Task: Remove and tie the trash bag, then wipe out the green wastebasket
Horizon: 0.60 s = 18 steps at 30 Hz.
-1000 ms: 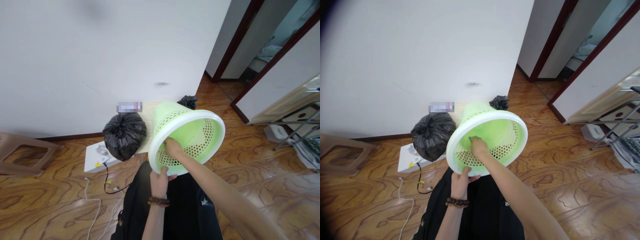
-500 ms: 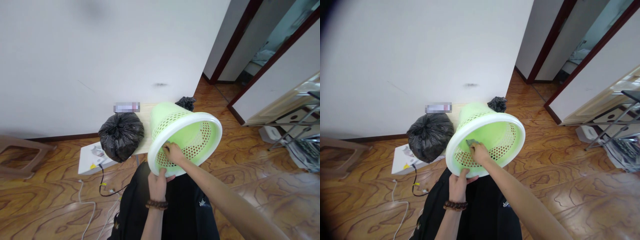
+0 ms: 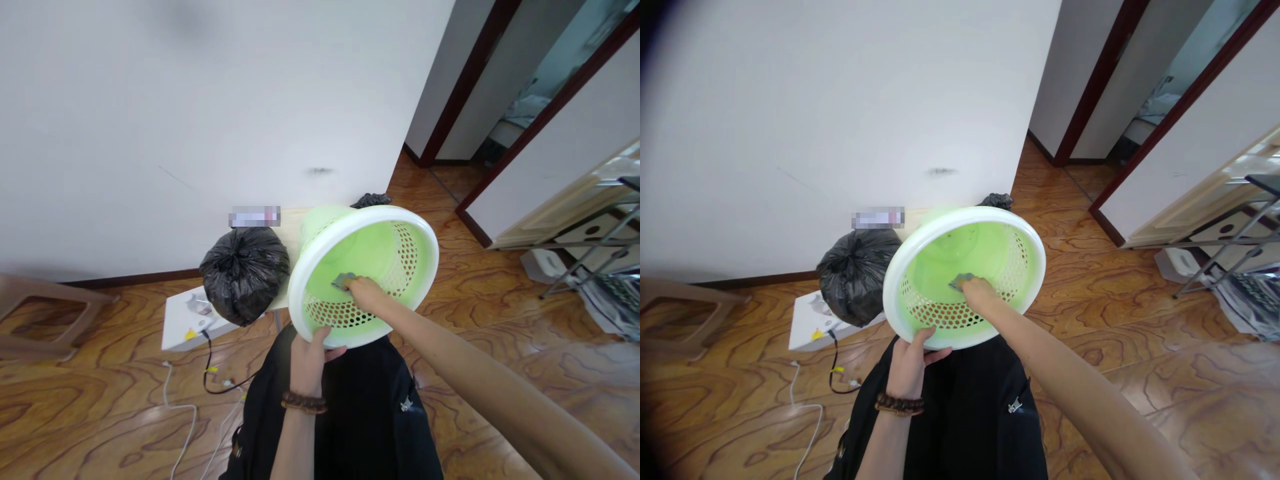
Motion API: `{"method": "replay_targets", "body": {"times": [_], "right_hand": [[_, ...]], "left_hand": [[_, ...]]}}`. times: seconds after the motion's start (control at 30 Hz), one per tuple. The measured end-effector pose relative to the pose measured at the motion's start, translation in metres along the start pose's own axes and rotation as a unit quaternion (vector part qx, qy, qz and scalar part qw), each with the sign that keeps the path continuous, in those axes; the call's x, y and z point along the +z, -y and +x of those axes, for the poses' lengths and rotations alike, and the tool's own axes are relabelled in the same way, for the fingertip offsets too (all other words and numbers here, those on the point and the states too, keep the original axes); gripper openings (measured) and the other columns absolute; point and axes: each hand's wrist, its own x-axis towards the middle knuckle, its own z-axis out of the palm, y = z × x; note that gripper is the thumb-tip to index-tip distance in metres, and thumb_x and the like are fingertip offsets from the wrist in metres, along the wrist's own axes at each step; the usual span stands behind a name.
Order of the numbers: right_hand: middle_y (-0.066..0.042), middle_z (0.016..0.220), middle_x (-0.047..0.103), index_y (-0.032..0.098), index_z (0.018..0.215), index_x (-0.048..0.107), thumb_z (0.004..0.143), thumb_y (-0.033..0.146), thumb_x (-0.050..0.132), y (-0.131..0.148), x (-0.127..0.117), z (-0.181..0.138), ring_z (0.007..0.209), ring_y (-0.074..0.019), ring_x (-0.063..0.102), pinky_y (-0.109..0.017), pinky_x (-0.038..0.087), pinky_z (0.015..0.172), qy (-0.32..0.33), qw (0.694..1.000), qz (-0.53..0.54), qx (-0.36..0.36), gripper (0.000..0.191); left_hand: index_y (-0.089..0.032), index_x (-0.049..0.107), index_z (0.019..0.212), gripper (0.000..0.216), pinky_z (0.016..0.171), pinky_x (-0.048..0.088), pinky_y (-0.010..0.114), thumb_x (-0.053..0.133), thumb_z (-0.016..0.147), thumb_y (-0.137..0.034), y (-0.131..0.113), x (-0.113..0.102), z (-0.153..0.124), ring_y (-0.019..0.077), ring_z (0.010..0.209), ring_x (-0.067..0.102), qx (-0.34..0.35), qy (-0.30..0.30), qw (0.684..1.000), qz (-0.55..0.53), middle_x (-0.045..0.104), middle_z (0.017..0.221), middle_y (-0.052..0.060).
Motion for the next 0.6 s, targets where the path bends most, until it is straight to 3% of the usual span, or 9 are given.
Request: {"method": "replay_targets", "body": {"times": [0.13, 0.27, 0.33, 0.47, 0.6], "right_hand": [[-0.013, 0.098, 0.065, 0.014, 0.116, 0.056, 0.079, 0.004, 0.039, -0.006, 0.004, 0.002, 0.091, -0.0220, 0.061, -0.031, 0.043, 0.078, 0.001, 0.999, 0.007, 0.041, 0.042], [-0.012, 0.101, 0.065, 0.016, 0.117, 0.056, 0.078, 0.003, 0.041, -0.010, 0.004, 0.003, 0.093, -0.0219, 0.061, -0.031, 0.043, 0.080, -0.002, 0.999, 0.025, 0.030, 0.044], [-0.012, 0.101, 0.065, 0.017, 0.115, 0.058, 0.081, 0.007, 0.041, -0.010, 0.005, 0.001, 0.092, -0.0223, 0.062, -0.031, 0.044, 0.078, 0.002, 0.999, 0.034, 0.019, 0.040], [-0.012, 0.100, 0.066, 0.017, 0.117, 0.058, 0.085, 0.008, 0.038, -0.015, 0.005, -0.005, 0.090, -0.0217, 0.062, -0.031, 0.045, 0.077, 0.000, 0.999, 0.037, 0.032, 0.039], [-0.018, 0.102, 0.065, 0.009, 0.110, 0.062, 0.084, 0.004, 0.036, -0.031, 0.000, -0.004, 0.096, -0.0228, 0.061, -0.032, 0.044, 0.082, -0.020, 0.995, -0.009, 0.101, 0.037]], "left_hand": [[-0.009, 0.057, 0.102, 0.034, 0.051, 0.059, 0.038, 0.062, 0.068, -0.014, -0.010, 0.004, -0.006, 0.0253, 0.081, 0.065, 0.013, -0.011, 0.999, 0.031, 0.064, 0.099, 0.013], [-0.012, 0.058, 0.104, 0.034, 0.055, 0.058, 0.034, 0.063, 0.071, -0.022, -0.015, 0.000, -0.008, 0.0231, 0.082, 0.066, -0.002, 0.078, 0.995, 0.056, 0.064, 0.102, 0.012], [-0.014, 0.062, 0.100, 0.035, 0.051, 0.057, 0.031, 0.066, 0.070, -0.031, -0.018, -0.006, -0.005, 0.0233, 0.078, 0.066, 0.030, 0.107, 0.988, 0.112, 0.066, 0.097, 0.012], [-0.016, 0.063, 0.095, 0.028, 0.042, 0.053, 0.028, 0.065, 0.069, -0.027, -0.017, -0.013, 0.000, 0.0220, 0.069, 0.065, 0.122, 0.072, 0.976, 0.168, 0.067, 0.086, 0.009], [-0.015, 0.056, 0.102, 0.033, 0.046, 0.056, 0.034, 0.060, 0.070, -0.019, -0.012, -0.010, -0.005, 0.0237, 0.072, 0.065, 0.094, 0.084, 0.980, 0.154, 0.065, 0.095, 0.011]]}}
